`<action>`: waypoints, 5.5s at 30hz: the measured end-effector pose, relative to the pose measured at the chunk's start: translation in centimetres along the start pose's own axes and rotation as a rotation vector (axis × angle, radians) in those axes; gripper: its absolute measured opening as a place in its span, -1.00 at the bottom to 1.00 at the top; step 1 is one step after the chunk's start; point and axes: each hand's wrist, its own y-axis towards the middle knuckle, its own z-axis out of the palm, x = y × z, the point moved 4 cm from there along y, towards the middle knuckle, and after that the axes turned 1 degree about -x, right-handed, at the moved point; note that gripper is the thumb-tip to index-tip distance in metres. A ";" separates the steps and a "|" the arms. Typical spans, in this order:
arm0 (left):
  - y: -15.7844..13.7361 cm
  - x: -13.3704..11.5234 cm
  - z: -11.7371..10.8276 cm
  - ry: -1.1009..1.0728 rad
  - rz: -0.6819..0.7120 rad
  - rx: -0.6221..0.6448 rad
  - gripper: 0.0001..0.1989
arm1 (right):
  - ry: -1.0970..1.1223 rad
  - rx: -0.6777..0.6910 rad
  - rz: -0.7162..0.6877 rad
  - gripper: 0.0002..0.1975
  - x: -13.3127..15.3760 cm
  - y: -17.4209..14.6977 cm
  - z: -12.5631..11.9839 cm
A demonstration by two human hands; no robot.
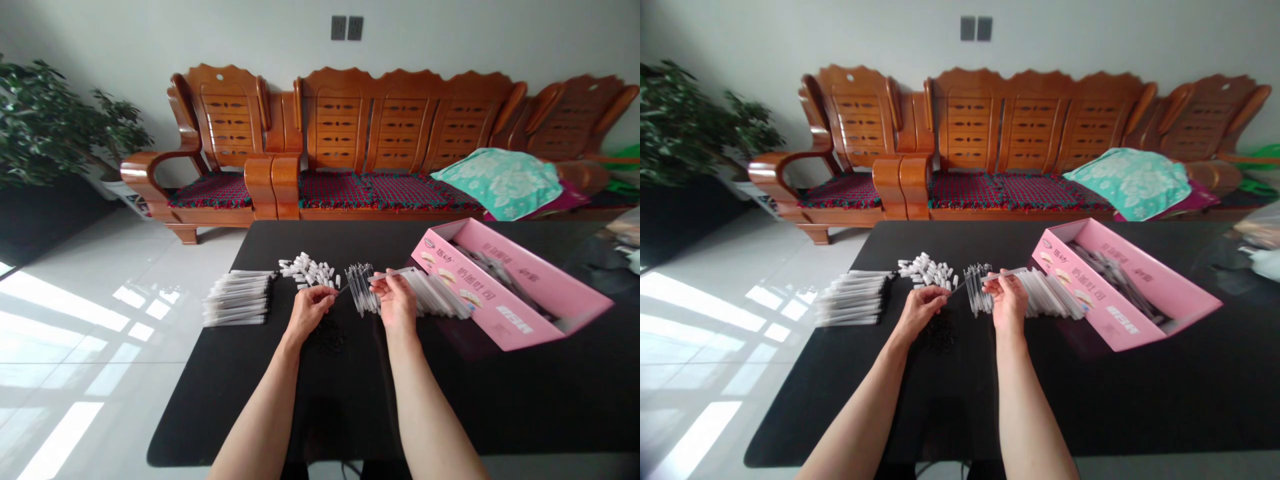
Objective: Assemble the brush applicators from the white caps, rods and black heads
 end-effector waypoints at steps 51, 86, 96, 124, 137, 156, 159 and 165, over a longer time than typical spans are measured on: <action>0.4 -1.4 0.5 0.707 0.336 -0.074 -0.76 | 0.005 0.204 0.267 -0.90 -1.6 -2.0 1.8; 0.1 0.1 0.6 -0.479 -0.085 -0.067 -0.72 | -0.131 0.263 0.180 -0.80 -1.9 -3.0 3.2; 0.1 0.3 0.9 -0.476 -0.070 -0.060 -0.73 | -0.179 0.283 0.172 -0.78 -2.1 -3.1 3.1; -0.2 -0.3 0.8 -0.382 -0.076 -0.139 -0.56 | -0.167 0.268 0.195 -0.78 -2.2 -3.1 3.2; -0.1 -0.2 0.8 -0.215 -0.057 -0.085 -0.66 | -0.192 0.272 0.177 -0.76 -2.1 -3.2 3.3; -0.3 -0.7 0.5 -0.178 -0.022 -0.126 -0.63 | -0.189 0.283 0.174 -0.77 -2.2 -3.2 3.2; -0.3 -0.7 0.4 -0.136 -0.012 -0.133 -0.63 | -0.190 0.285 0.175 -0.77 -2.2 -3.1 3.2; -0.3 -0.6 0.5 -0.056 0.047 -0.105 -0.60 | -0.193 0.290 0.172 -0.77 -2.2 -3.2 3.2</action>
